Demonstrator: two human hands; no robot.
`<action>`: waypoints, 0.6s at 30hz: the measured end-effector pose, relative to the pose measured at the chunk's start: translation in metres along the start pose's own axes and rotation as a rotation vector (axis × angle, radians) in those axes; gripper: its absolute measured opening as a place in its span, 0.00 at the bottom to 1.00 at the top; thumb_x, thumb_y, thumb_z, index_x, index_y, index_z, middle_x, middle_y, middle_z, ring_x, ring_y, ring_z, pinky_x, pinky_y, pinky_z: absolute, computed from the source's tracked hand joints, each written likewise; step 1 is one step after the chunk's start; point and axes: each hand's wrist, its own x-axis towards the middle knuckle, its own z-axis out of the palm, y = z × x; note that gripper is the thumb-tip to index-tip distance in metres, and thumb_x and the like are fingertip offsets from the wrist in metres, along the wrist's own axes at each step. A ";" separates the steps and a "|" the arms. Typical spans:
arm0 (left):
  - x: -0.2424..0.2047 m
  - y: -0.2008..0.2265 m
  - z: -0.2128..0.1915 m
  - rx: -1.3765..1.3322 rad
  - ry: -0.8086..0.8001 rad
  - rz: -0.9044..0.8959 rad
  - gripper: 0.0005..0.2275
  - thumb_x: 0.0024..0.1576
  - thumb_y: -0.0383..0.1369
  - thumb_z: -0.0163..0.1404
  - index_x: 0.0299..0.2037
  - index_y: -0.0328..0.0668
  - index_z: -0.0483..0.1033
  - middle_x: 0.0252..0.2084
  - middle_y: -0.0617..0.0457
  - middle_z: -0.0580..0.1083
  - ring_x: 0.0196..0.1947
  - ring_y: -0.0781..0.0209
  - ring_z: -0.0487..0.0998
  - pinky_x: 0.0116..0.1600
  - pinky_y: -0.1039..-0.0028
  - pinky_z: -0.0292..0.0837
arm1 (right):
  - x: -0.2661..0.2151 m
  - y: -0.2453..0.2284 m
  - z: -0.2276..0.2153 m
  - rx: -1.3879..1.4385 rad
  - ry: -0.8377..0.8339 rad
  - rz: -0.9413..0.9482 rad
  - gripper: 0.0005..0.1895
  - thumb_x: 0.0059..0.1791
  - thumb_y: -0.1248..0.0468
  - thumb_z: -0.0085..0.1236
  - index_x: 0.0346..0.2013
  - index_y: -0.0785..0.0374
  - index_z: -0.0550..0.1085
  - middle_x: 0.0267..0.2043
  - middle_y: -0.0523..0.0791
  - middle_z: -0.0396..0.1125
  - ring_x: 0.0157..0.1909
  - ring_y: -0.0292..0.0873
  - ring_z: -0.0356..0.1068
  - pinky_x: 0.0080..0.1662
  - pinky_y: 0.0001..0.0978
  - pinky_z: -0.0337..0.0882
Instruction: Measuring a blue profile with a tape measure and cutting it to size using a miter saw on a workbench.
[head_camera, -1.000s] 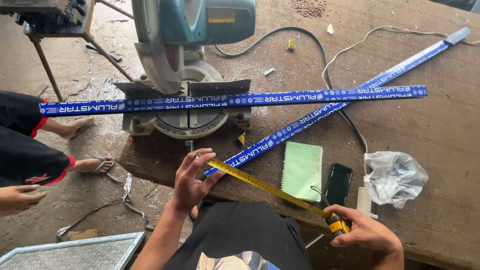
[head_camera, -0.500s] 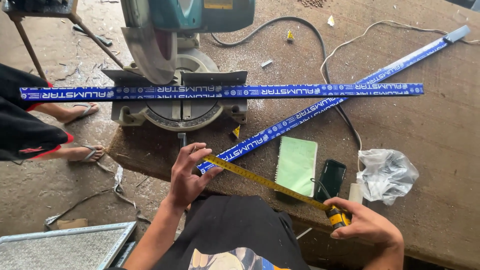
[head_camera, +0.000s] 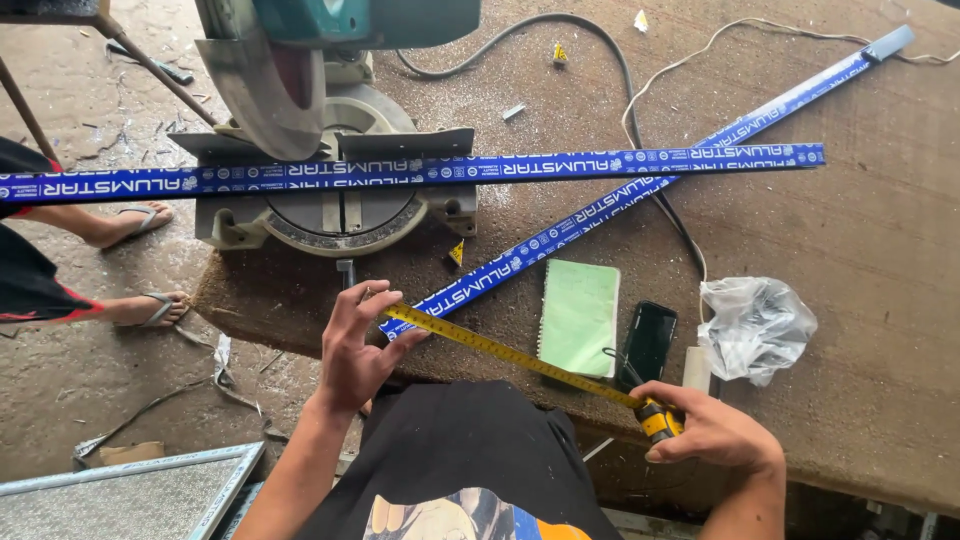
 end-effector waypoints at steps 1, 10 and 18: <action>0.001 0.001 0.001 0.003 0.001 0.003 0.23 0.53 0.44 0.63 0.56 0.50 0.73 0.56 0.44 0.70 0.56 0.49 0.76 0.58 0.60 0.77 | -0.001 -0.001 0.000 0.000 0.002 -0.004 0.39 0.35 0.55 0.73 0.62 0.39 0.73 0.52 0.39 0.73 0.45 0.36 0.71 0.48 0.24 0.71; 0.006 0.003 0.006 0.024 0.003 0.055 0.23 0.54 0.47 0.62 0.56 0.50 0.72 0.55 0.46 0.71 0.55 0.50 0.77 0.56 0.61 0.78 | -0.004 -0.002 -0.005 0.077 -0.026 0.037 0.39 0.36 0.59 0.72 0.63 0.43 0.73 0.43 0.44 0.72 0.36 0.38 0.68 0.38 0.25 0.69; 0.007 0.004 0.006 0.037 0.008 0.066 0.23 0.53 0.44 0.63 0.56 0.48 0.73 0.55 0.45 0.71 0.55 0.49 0.76 0.57 0.57 0.76 | -0.003 -0.003 -0.009 0.078 -0.014 0.066 0.38 0.36 0.63 0.73 0.61 0.43 0.75 0.44 0.44 0.71 0.37 0.38 0.69 0.40 0.25 0.70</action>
